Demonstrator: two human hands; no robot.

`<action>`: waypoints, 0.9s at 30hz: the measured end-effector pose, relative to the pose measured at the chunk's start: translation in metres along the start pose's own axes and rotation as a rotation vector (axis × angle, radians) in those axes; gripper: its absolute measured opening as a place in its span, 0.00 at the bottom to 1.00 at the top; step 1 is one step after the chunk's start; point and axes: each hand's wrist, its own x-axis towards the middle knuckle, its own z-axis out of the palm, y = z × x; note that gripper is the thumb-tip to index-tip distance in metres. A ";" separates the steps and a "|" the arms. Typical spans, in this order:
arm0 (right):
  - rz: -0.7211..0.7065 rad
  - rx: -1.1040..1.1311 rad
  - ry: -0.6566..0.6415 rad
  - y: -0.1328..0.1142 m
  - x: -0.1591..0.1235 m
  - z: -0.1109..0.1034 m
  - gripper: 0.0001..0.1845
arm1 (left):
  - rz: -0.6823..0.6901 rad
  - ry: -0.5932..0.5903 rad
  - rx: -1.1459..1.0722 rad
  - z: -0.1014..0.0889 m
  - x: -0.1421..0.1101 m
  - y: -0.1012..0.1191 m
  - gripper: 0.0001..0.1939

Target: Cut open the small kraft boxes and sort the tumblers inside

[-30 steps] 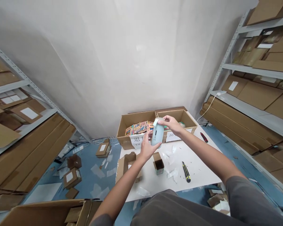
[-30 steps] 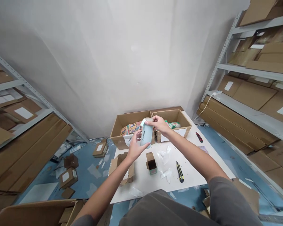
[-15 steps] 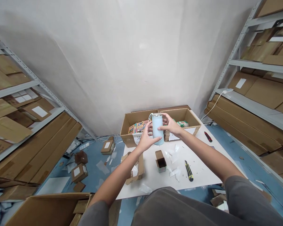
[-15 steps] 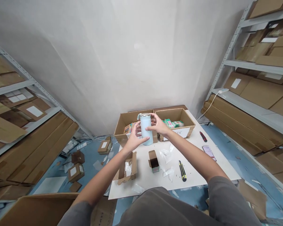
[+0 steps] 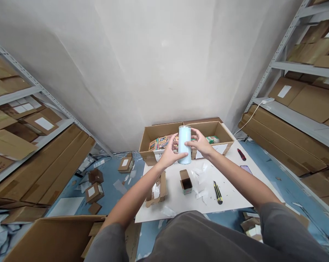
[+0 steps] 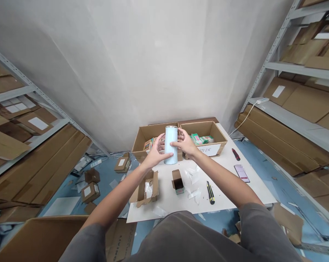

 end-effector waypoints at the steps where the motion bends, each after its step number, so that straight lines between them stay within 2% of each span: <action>1: 0.000 0.008 -0.021 0.000 0.000 0.000 0.54 | 0.005 -0.011 -0.010 -0.001 0.000 0.001 0.58; 4: 0.022 0.038 -0.148 -0.001 0.000 -0.003 0.54 | 0.026 -0.076 -0.065 -0.005 0.003 0.000 0.54; 6: 0.026 0.024 -0.162 0.000 0.001 -0.004 0.56 | 0.025 -0.101 -0.052 -0.007 0.004 -0.002 0.52; 10: -0.027 -0.031 -0.105 0.005 0.001 -0.004 0.59 | -0.011 -0.057 0.019 -0.009 0.004 -0.004 0.56; 15: 0.014 0.011 -0.244 0.009 0.000 -0.003 0.58 | -0.002 -0.049 -0.048 -0.011 0.003 -0.007 0.58; 19: -0.030 0.023 -0.115 0.014 -0.001 0.007 0.61 | -0.008 -0.026 -0.003 -0.011 0.001 -0.011 0.58; 21: -0.064 0.028 -0.073 0.016 -0.002 0.011 0.58 | -0.024 -0.006 -0.015 -0.011 0.000 -0.012 0.61; 25: 0.015 0.034 -0.135 0.015 -0.004 0.011 0.46 | -0.006 0.017 -0.068 -0.011 0.000 -0.012 0.58; 27: 0.048 0.024 -0.146 0.016 -0.005 0.010 0.47 | 0.000 -0.015 -0.038 -0.011 0.000 -0.012 0.54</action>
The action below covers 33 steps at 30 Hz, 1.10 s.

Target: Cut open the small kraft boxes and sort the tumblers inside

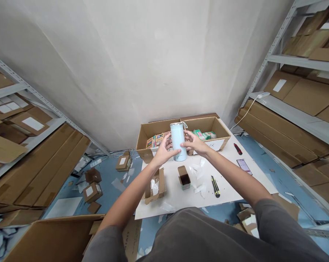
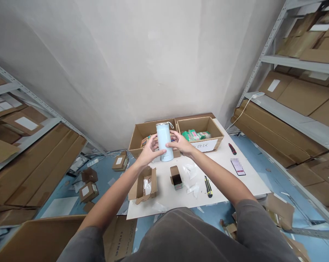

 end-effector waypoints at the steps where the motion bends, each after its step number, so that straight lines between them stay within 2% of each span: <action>1: 0.000 -0.010 0.015 0.001 0.000 0.000 0.48 | -0.006 -0.010 0.024 0.000 0.000 0.000 0.53; 4: -0.030 -0.028 0.068 0.003 -0.001 0.001 0.50 | -0.025 0.011 0.033 0.001 0.000 -0.003 0.55; 9: 0.030 -0.024 0.004 0.006 -0.001 0.002 0.48 | -0.015 -0.006 -0.001 0.002 -0.001 -0.010 0.57; 13: -0.042 -0.046 0.075 0.007 -0.003 0.004 0.51 | -0.050 -0.002 0.065 0.000 -0.002 -0.007 0.63; 15: -0.033 -0.038 0.033 0.005 -0.004 0.004 0.50 | -0.053 -0.006 0.026 -0.001 -0.002 -0.003 0.65; 18: 0.042 -0.029 -0.036 0.002 -0.006 0.004 0.51 | -0.044 -0.044 0.043 -0.003 -0.003 0.002 0.64; 21: 0.036 -0.022 0.007 0.003 -0.007 0.004 0.53 | -0.043 -0.025 0.124 -0.003 -0.004 0.002 0.65; 26: 0.059 0.001 -0.037 0.008 -0.008 0.003 0.49 | -0.054 -0.048 0.058 -0.004 -0.003 -0.004 0.66; 30: 0.041 -0.033 0.035 0.009 -0.008 0.003 0.52 | -0.048 -0.030 0.138 -0.003 -0.003 -0.006 0.62; 33: 0.055 -0.013 0.018 0.011 -0.009 0.003 0.51 | -0.058 -0.028 0.075 -0.003 -0.003 -0.007 0.65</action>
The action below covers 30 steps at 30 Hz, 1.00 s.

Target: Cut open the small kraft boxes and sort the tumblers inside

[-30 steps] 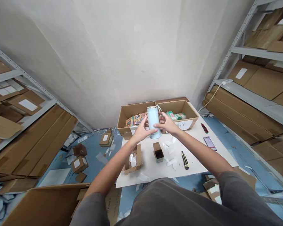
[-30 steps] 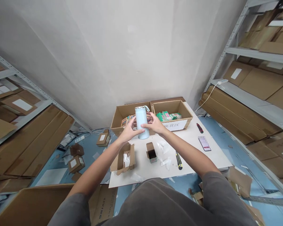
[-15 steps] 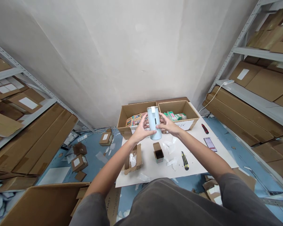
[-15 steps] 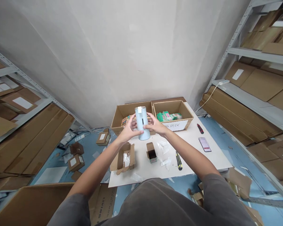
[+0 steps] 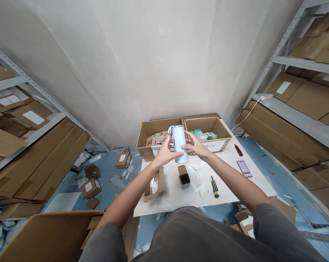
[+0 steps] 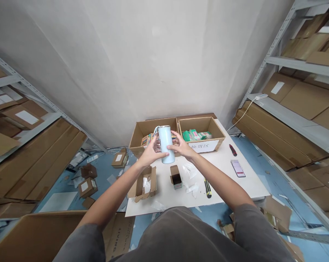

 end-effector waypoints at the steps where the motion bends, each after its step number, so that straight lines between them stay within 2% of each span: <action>1: 0.021 0.010 -0.025 0.001 0.000 0.000 0.50 | -0.004 -0.011 -0.022 0.000 0.000 0.000 0.65; 3: 0.057 0.016 -0.046 0.004 0.000 0.000 0.51 | 0.001 -0.008 -0.010 0.001 -0.001 -0.001 0.63; 7: 0.013 0.011 0.030 0.011 -0.001 0.003 0.52 | 0.001 0.044 0.052 0.003 -0.001 -0.003 0.62; 11: 0.021 0.024 -0.012 0.011 -0.002 0.002 0.51 | 0.020 0.013 -0.019 0.003 -0.002 -0.002 0.61; 14: 0.025 0.009 0.048 0.009 -0.005 0.001 0.53 | 0.041 0.026 0.040 0.003 -0.004 0.001 0.61; 18: 0.005 0.011 0.017 0.009 -0.010 -0.001 0.51 | 0.012 -0.031 -0.030 0.000 -0.004 0.002 0.65; 21: 0.027 0.026 0.000 0.013 -0.010 -0.001 0.51 | 0.001 -0.100 -0.084 0.000 -0.005 -0.002 0.63; 26: -0.038 0.013 0.073 0.019 -0.010 0.001 0.56 | -0.017 -0.051 0.031 0.004 -0.006 -0.008 0.66; 30: 0.021 0.006 0.032 0.020 -0.012 0.001 0.53 | 0.001 -0.112 -0.061 0.006 -0.007 -0.006 0.66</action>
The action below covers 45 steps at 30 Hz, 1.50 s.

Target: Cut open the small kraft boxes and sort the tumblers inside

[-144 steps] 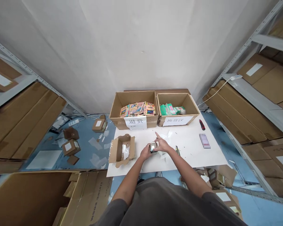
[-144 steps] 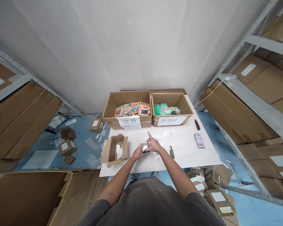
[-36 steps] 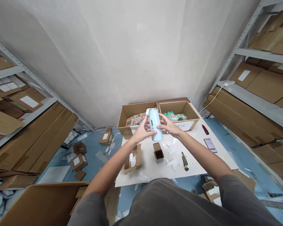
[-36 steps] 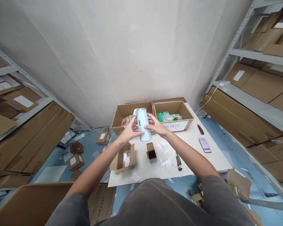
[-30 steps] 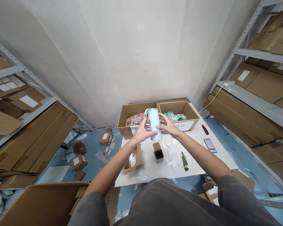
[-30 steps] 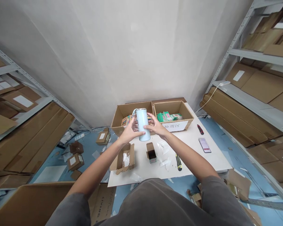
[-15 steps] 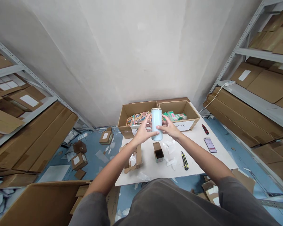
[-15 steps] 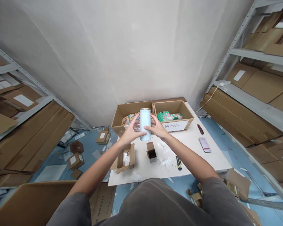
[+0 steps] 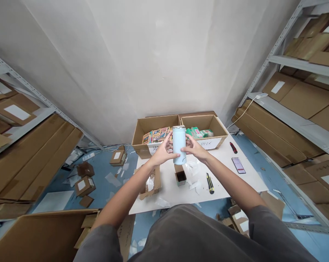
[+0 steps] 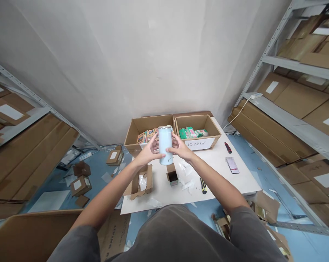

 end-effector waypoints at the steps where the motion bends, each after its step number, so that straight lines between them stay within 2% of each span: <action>1: 0.006 -0.007 0.015 0.001 -0.001 0.000 0.53 | 0.004 0.001 0.000 0.000 0.000 0.001 0.66; 4: -0.035 -0.018 0.074 0.005 -0.003 0.001 0.54 | -0.006 0.047 0.038 0.001 -0.001 0.001 0.65; 6: -0.061 -0.009 0.042 0.008 -0.005 0.001 0.53 | -0.014 0.037 -0.004 0.001 0.000 -0.001 0.65; 9: -0.013 -0.001 -0.024 0.011 -0.005 0.001 0.53 | -0.001 0.003 -0.074 0.001 0.001 -0.006 0.64; 14: 0.035 -0.019 0.082 0.016 -0.003 0.002 0.52 | -0.038 0.055 0.052 0.000 0.000 -0.015 0.67; 18: 0.074 -0.013 0.036 0.015 -0.004 0.000 0.51 | -0.049 0.016 -0.030 -0.002 -0.001 -0.018 0.67; 22: 0.078 -0.037 0.090 0.016 -0.006 0.000 0.54 | -0.045 0.048 0.028 -0.001 -0.001 -0.016 0.66; 27: 0.075 0.021 -0.026 0.016 -0.008 -0.003 0.49 | -0.019 -0.057 -0.093 0.000 -0.003 -0.017 0.64; 31: 0.055 0.008 -0.006 0.022 -0.007 -0.006 0.50 | -0.013 -0.050 0.066 -0.006 -0.003 -0.022 0.58; 34: 0.052 -0.018 0.006 0.035 -0.006 -0.007 0.51 | -0.038 0.024 0.052 -0.015 0.006 -0.024 0.48; 37: -0.030 -0.094 -0.013 0.053 -0.005 -0.007 0.51 | -0.029 0.067 0.022 -0.020 0.021 -0.026 0.40; 41: -0.057 -0.161 -0.064 0.080 -0.005 -0.012 0.52 | -0.033 -0.012 0.086 -0.017 0.034 -0.036 0.37; 45: 0.015 -0.207 -0.106 0.124 -0.005 -0.037 0.52 | -0.040 0.038 0.084 -0.008 0.029 -0.062 0.39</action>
